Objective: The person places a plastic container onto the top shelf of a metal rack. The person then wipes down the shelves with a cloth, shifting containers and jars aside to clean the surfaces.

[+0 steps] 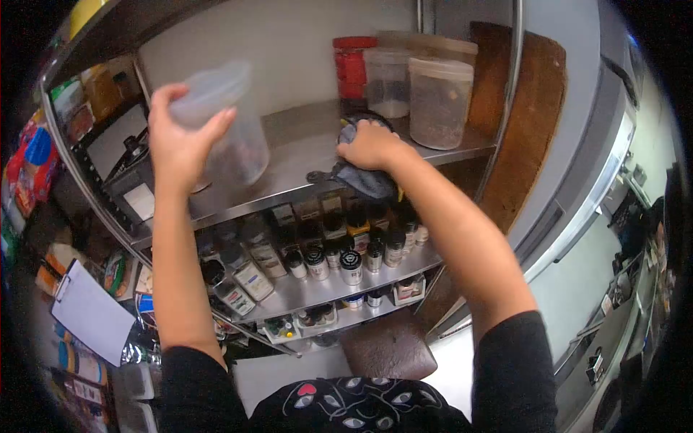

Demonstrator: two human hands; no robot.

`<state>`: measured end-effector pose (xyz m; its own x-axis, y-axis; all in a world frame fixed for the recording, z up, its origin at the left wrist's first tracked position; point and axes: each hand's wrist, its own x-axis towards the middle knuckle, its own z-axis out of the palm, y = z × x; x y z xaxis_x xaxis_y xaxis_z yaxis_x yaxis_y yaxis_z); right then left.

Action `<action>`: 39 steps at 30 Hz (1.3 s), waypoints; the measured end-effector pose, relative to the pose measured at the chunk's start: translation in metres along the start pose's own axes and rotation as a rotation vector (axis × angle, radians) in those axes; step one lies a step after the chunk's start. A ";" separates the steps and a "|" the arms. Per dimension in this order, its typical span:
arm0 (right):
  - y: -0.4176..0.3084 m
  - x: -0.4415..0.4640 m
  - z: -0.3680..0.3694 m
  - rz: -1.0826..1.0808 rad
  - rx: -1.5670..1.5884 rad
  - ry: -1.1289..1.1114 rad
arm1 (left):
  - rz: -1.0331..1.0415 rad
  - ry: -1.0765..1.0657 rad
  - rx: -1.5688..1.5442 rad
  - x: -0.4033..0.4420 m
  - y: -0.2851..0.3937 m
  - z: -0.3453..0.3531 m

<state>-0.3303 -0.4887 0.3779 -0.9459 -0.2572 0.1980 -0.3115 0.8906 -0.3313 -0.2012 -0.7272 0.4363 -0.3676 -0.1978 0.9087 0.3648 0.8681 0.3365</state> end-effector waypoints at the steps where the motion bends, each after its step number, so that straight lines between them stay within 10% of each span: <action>1: 0.003 0.013 0.002 -0.027 0.002 -0.030 | -0.013 0.006 -0.076 -0.015 -0.007 -0.016; 22: -0.093 0.222 0.100 -0.484 -0.139 -0.200 | 0.039 0.095 -0.292 -0.039 -0.068 -0.029; 32: -0.100 0.045 0.041 -0.794 0.124 -0.381 | 0.003 0.148 -0.290 -0.037 -0.064 -0.020; 39: -0.020 -0.001 -0.006 -0.494 0.074 -0.393 | -0.033 0.137 -0.289 -0.037 -0.060 -0.024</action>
<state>-0.3222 -0.5039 0.3897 -0.6475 -0.7620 -0.0048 -0.7117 0.6070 -0.3535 -0.1886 -0.7827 0.3882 -0.2717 -0.3005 0.9143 0.5895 0.6989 0.4049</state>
